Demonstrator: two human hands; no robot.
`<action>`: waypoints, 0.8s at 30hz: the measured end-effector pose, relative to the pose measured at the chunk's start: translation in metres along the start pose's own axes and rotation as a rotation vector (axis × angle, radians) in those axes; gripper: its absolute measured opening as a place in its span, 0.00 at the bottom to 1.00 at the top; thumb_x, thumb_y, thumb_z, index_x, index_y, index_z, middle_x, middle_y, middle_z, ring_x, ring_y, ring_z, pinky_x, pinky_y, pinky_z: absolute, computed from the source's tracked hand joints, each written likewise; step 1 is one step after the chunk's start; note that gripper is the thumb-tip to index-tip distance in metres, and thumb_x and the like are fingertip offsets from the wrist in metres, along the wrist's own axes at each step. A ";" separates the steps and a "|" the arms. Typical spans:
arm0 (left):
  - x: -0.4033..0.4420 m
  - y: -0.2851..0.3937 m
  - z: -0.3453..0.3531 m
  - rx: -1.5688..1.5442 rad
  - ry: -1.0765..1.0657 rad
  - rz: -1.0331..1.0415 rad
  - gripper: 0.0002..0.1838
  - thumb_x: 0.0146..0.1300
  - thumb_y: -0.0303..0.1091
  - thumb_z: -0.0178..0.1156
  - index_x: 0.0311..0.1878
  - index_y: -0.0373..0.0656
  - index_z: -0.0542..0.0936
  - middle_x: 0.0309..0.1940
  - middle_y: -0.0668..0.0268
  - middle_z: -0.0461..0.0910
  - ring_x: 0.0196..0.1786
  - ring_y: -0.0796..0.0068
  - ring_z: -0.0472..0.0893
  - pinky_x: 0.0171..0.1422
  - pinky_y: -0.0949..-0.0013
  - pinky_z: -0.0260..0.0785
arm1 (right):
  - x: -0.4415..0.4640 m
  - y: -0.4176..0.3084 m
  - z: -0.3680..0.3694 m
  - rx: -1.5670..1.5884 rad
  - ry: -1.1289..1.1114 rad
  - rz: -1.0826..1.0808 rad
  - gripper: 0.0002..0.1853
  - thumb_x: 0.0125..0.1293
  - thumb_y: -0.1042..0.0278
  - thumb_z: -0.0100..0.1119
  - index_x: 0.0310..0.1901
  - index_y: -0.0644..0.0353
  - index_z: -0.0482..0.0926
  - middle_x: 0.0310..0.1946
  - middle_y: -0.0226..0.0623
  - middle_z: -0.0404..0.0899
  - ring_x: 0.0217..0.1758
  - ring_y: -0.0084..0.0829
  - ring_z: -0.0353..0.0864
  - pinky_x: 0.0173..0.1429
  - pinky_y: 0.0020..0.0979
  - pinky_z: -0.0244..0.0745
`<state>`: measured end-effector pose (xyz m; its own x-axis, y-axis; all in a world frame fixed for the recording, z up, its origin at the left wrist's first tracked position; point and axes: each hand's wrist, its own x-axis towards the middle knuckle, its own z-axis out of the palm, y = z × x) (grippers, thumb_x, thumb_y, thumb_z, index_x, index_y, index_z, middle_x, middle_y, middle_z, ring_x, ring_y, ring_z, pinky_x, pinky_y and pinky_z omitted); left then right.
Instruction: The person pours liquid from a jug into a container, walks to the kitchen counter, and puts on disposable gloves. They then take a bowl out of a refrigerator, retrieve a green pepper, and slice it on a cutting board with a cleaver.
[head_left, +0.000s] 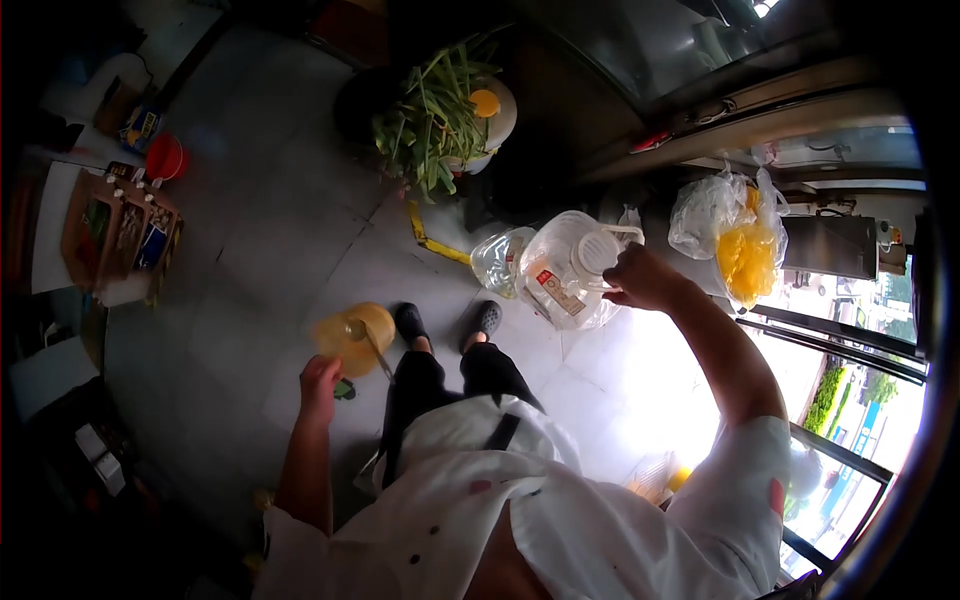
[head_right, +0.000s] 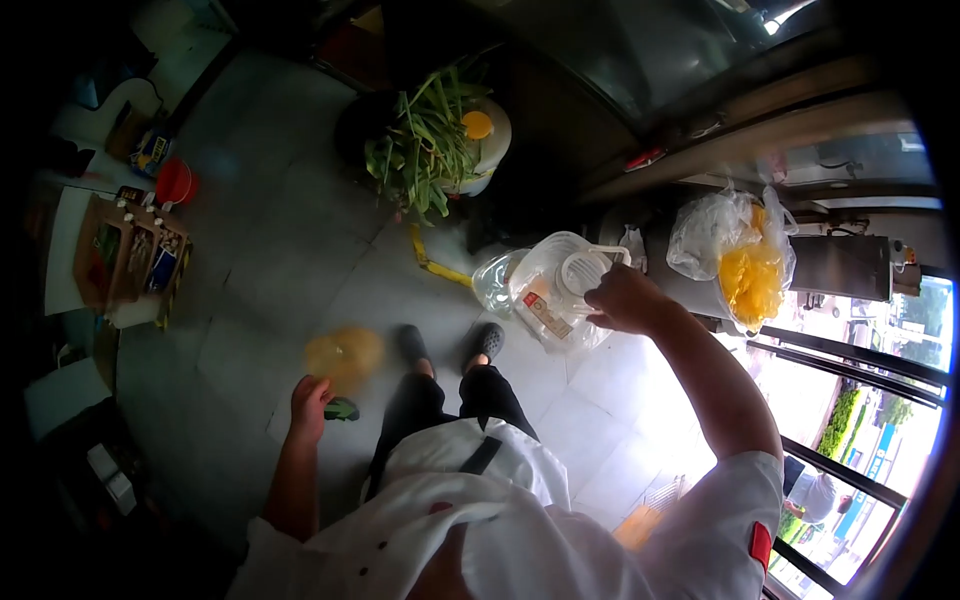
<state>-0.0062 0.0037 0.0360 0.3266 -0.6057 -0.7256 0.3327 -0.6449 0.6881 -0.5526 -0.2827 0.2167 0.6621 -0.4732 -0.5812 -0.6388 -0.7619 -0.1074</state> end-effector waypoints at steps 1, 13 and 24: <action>0.001 -0.002 0.002 0.004 0.005 -0.006 0.09 0.67 0.36 0.63 0.42 0.41 0.80 0.35 0.69 0.79 0.37 0.80 0.75 0.44 0.74 0.69 | 0.006 0.003 -0.001 -0.022 0.007 -0.020 0.14 0.59 0.52 0.72 0.33 0.53 0.84 0.29 0.39 0.84 0.40 0.42 0.84 0.52 0.41 0.79; -0.004 -0.003 0.018 -0.011 -0.023 0.011 0.06 0.68 0.33 0.62 0.42 0.42 0.78 0.35 0.70 0.78 0.35 0.80 0.73 0.42 0.74 0.67 | 0.079 -0.013 -0.020 -0.094 0.005 -0.131 0.16 0.61 0.49 0.68 0.35 0.54 0.84 0.30 0.38 0.85 0.39 0.41 0.84 0.52 0.40 0.76; -0.001 -0.024 0.029 0.000 0.062 -0.062 0.09 0.67 0.37 0.65 0.40 0.44 0.78 0.32 0.72 0.77 0.34 0.81 0.73 0.40 0.77 0.65 | 0.176 -0.014 0.008 0.034 0.192 -0.173 0.17 0.62 0.48 0.66 0.35 0.56 0.83 0.29 0.41 0.85 0.37 0.46 0.84 0.48 0.43 0.77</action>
<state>-0.0401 0.0061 0.0201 0.3594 -0.5350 -0.7646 0.3537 -0.6801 0.6421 -0.4303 -0.3523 0.1094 0.8226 -0.4151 -0.3886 -0.5206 -0.8247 -0.2211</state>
